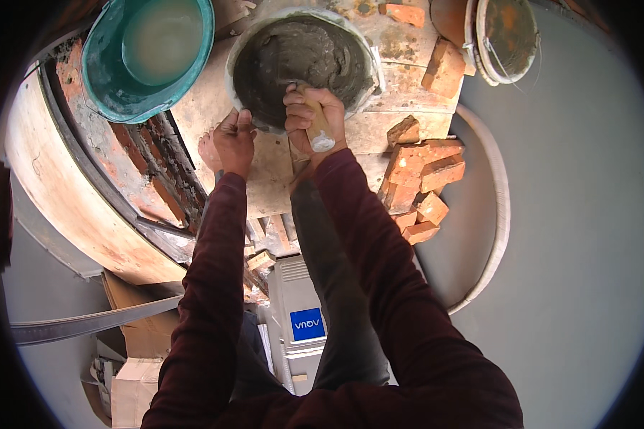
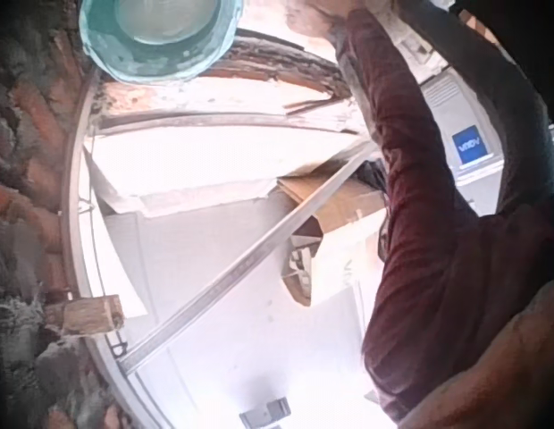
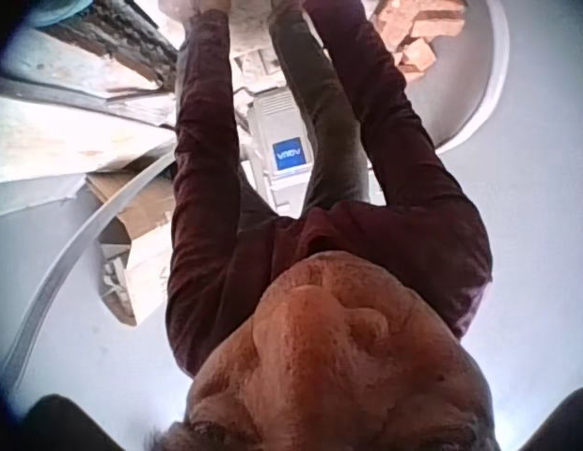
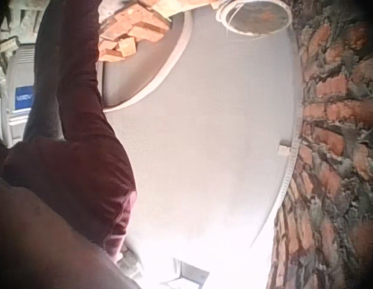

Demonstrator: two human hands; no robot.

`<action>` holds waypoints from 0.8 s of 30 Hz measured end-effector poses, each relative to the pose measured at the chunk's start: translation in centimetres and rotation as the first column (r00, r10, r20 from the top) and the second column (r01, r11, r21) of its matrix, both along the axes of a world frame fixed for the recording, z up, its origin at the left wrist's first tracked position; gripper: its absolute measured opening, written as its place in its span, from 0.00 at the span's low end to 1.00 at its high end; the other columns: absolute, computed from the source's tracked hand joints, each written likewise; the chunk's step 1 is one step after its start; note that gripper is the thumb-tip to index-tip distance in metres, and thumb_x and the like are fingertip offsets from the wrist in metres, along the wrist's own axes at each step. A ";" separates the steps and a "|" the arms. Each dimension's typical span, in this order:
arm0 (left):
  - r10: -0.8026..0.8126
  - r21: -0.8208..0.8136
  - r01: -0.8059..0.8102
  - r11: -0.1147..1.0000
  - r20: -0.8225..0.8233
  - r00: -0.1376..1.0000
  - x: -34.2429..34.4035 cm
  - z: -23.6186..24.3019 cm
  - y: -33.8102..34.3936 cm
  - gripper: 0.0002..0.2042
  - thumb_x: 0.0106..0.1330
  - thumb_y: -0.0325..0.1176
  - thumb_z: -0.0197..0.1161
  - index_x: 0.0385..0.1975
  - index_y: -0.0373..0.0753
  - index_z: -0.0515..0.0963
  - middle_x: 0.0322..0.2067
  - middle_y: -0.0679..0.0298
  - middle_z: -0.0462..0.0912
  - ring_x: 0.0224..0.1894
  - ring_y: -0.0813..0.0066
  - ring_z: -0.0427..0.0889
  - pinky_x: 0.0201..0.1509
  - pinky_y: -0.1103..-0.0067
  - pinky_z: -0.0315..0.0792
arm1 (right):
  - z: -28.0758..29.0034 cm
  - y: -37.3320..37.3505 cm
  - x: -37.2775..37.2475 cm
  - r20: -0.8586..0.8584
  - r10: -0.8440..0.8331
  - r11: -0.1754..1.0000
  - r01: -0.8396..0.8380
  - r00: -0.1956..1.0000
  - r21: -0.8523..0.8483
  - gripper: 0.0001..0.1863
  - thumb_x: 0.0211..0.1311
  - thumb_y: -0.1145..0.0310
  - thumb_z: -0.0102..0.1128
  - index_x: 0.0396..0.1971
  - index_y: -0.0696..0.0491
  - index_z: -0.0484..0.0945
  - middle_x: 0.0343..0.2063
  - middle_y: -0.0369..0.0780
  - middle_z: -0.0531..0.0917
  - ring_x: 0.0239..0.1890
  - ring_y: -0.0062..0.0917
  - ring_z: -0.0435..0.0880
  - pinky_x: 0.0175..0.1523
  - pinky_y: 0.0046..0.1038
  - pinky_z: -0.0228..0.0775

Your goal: The person builds a brick wall by spreading mortar with a trowel, placing bricks, and tapping them into position.

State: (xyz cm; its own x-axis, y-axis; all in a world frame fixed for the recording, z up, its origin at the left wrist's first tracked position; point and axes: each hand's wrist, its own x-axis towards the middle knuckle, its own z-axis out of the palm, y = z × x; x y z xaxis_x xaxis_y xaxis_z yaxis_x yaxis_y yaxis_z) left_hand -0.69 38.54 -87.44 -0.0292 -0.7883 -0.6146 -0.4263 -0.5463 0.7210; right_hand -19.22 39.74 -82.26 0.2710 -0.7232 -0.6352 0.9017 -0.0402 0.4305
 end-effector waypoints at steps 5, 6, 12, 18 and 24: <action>0.116 -0.118 -0.115 0.986 -0.003 0.993 1.1 4.0 0.9 0.16 0.70 0.36 0.57 0.52 0.34 0.77 0.38 0.59 0.83 0.38 0.76 0.80 0.42 0.80 0.74 | 5.4 2.4 -1.3 -0.112 0.195 0.978 -0.185 0.974 0.091 0.16 0.66 0.65 0.50 0.46 0.61 0.69 0.29 0.37 0.73 0.18 0.17 0.72 0.21 0.22 0.67; 0.185 -0.213 -0.175 0.961 0.029 0.982 1.3 6.4 1.5 0.17 0.70 0.36 0.56 0.53 0.33 0.77 0.42 0.54 0.83 0.41 0.72 0.81 0.44 0.79 0.74 | 7.9 2.8 -2.0 -0.241 0.414 0.909 -0.382 0.878 0.169 0.16 0.68 0.63 0.48 0.46 0.61 0.69 0.29 0.37 0.73 0.17 0.17 0.71 0.20 0.23 0.67; 0.140 0.337 -0.038 0.941 -0.282 0.949 3.4 22.2 6.7 0.19 0.69 0.39 0.58 0.54 0.32 0.75 0.56 0.50 0.76 0.58 0.67 0.74 0.56 0.76 0.71 | 5.7 1.6 -2.3 -0.370 0.602 0.076 -0.411 -0.707 0.909 0.20 0.70 0.57 0.44 0.45 0.60 0.71 0.29 0.49 0.79 0.30 0.30 0.80 0.31 0.30 0.74; -0.162 0.340 0.218 0.915 -0.186 0.969 1.8 19.9 9.2 0.17 0.65 0.32 0.61 0.51 0.30 0.76 0.54 0.48 0.77 0.53 0.61 0.78 0.55 0.75 0.71 | 1.5 -0.1 -3.5 -0.300 0.533 -0.307 -0.511 -0.791 0.803 0.24 0.71 0.55 0.40 0.40 0.64 0.74 0.31 0.54 0.80 0.34 0.42 0.81 0.42 0.35 0.74; 0.020 0.176 0.059 0.983 -0.417 0.908 2.3 19.6 6.7 0.21 0.66 0.40 0.61 0.54 0.32 0.74 0.54 0.54 0.76 0.53 0.64 0.78 0.52 0.75 0.71 | 11.0 -4.3 -2.6 -0.233 0.607 -0.295 -0.488 -0.760 0.822 0.26 0.74 0.50 0.36 0.51 0.60 0.69 0.19 0.40 0.74 0.18 0.29 0.74 0.23 0.35 0.72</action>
